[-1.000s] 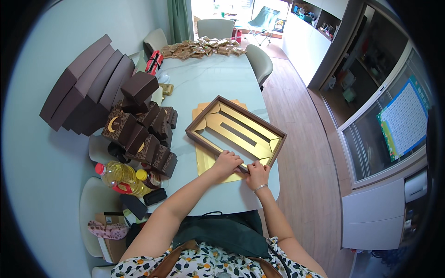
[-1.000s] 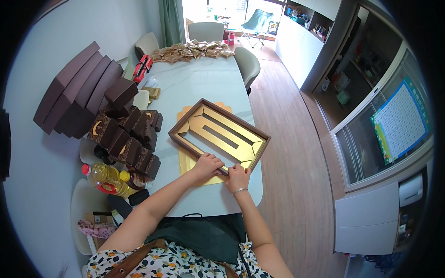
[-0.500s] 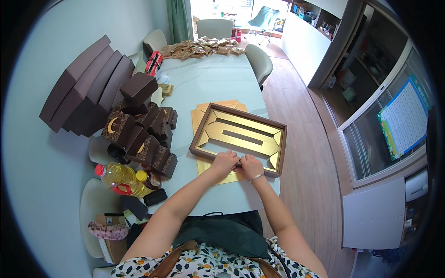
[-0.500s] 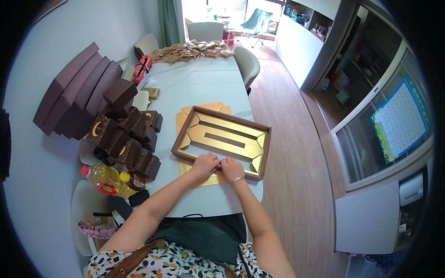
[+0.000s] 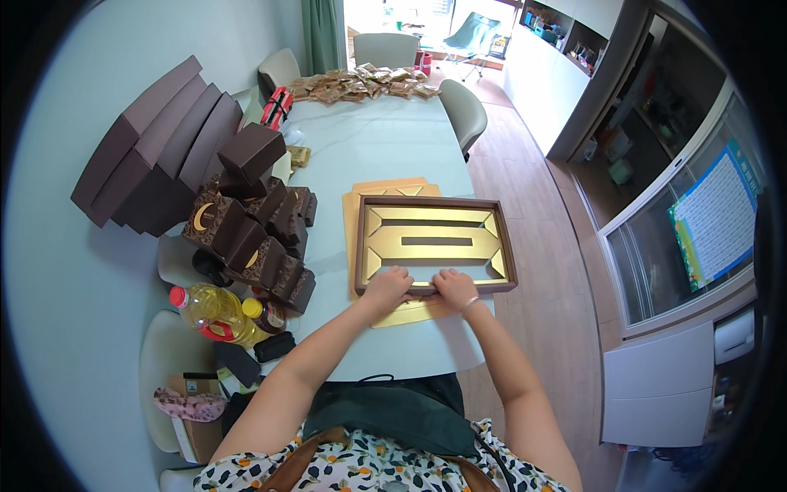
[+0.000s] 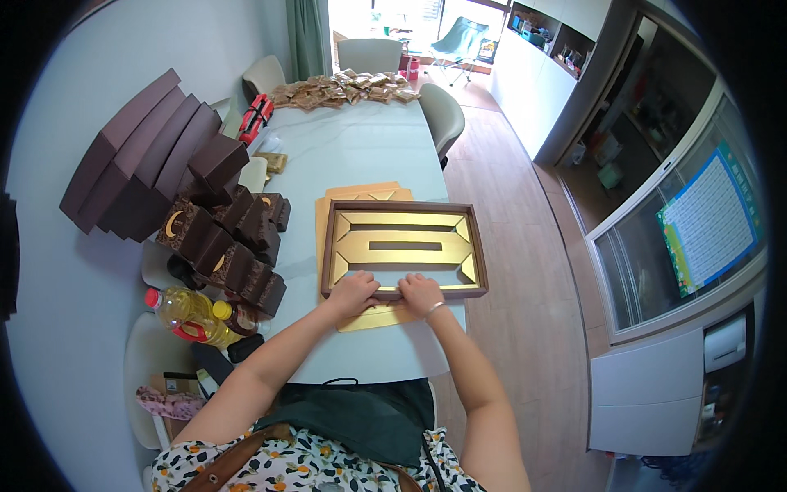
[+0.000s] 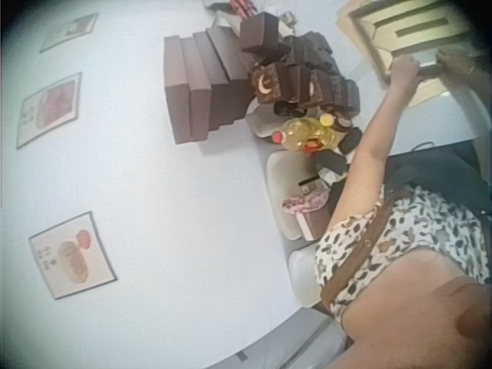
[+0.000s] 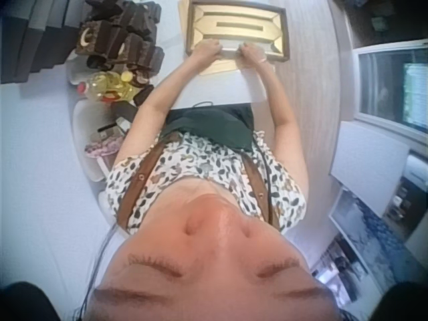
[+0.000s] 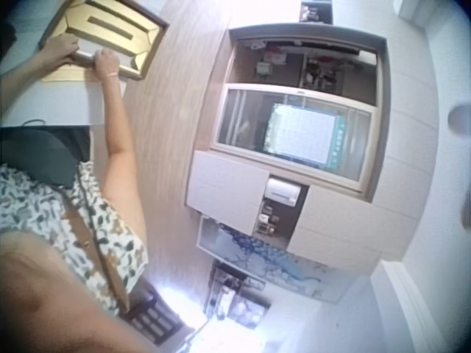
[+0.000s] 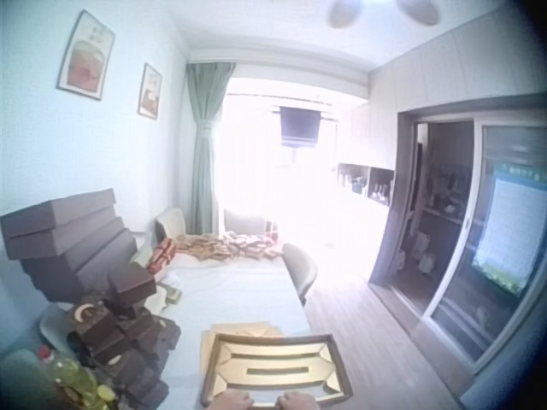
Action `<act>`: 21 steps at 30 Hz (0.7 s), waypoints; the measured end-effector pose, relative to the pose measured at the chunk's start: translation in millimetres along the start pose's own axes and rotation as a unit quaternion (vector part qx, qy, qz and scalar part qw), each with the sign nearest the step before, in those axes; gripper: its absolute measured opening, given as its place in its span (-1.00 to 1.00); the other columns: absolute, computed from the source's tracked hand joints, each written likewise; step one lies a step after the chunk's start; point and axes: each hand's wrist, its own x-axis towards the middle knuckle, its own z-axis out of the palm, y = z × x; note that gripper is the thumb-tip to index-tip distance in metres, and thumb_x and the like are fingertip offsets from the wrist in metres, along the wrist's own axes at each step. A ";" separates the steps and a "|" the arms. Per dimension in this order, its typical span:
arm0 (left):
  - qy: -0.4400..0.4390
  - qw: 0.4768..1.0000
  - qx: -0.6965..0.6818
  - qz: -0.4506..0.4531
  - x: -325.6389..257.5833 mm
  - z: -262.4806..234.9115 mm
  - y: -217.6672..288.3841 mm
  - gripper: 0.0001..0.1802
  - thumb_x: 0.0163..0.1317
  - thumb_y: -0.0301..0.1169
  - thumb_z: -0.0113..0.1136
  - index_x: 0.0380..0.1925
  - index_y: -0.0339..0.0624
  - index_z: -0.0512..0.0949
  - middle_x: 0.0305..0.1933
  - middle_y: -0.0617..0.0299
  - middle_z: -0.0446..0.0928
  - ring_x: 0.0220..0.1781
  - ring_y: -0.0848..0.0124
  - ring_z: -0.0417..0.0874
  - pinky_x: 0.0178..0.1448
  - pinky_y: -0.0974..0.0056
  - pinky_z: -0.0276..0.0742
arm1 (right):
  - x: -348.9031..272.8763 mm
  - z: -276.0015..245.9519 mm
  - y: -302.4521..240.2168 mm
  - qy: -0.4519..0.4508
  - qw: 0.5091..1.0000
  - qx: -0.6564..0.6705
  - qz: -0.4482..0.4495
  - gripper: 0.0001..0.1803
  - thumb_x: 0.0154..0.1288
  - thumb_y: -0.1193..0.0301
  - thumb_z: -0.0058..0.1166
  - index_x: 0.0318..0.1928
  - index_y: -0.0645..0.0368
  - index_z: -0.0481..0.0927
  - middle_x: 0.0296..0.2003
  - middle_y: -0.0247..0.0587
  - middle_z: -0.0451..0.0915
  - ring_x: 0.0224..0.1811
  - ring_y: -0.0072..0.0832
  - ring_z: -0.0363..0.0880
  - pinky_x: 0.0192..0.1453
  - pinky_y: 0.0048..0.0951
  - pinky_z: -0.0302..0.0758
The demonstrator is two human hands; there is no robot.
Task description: The person assembles rectangular cardboard boxes by folding flat pieces and inserting them into brown frames. They handle multiple box components, folding the sides and securing them into the frame structure on a table.
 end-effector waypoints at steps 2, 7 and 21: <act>-0.012 1.000 0.003 -0.020 2.0 -4.4 16.8 -0.75 0.06 -0.26 0.29 -0.36 -0.16 0.53 -0.31 0.17 0.49 -0.13 0.19 0.53 -0.04 0.12 0.50 | 10.5 -2.7 -13.8 -0.041 0.999 -0.014 -0.007 -0.78 0.08 0.28 0.17 -0.25 0.00 0.49 -0.26 -0.34 0.52 -0.12 -0.38 0.54 -0.19 -0.29 0.52; -0.054 0.989 0.136 0.018 -1.6 -15.2 23.2 -0.71 0.09 -0.17 0.27 -0.39 -0.17 0.57 -0.33 0.14 0.53 -0.07 0.20 0.53 0.38 -0.04 0.12 | 9.1 -12.7 -5.0 -0.069 0.994 -0.039 -0.070 -0.74 0.07 0.27 0.18 -0.20 -0.07 0.49 -0.24 -0.38 0.49 -0.11 -0.41 0.52 -0.15 -0.30 0.50; -0.002 0.983 -0.059 0.176 -8.7 -30.7 4.2 -0.40 -0.08 0.02 0.39 -0.16 -0.21 0.56 -0.13 0.16 0.51 -0.01 0.17 0.50 0.26 0.06 0.25 | 9.3 -25.8 -1.7 -0.163 0.974 -0.065 -0.146 -0.82 0.19 0.23 0.08 -0.19 -0.10 0.53 -0.21 -0.43 0.51 -0.05 -0.44 0.52 -0.04 -0.28 0.47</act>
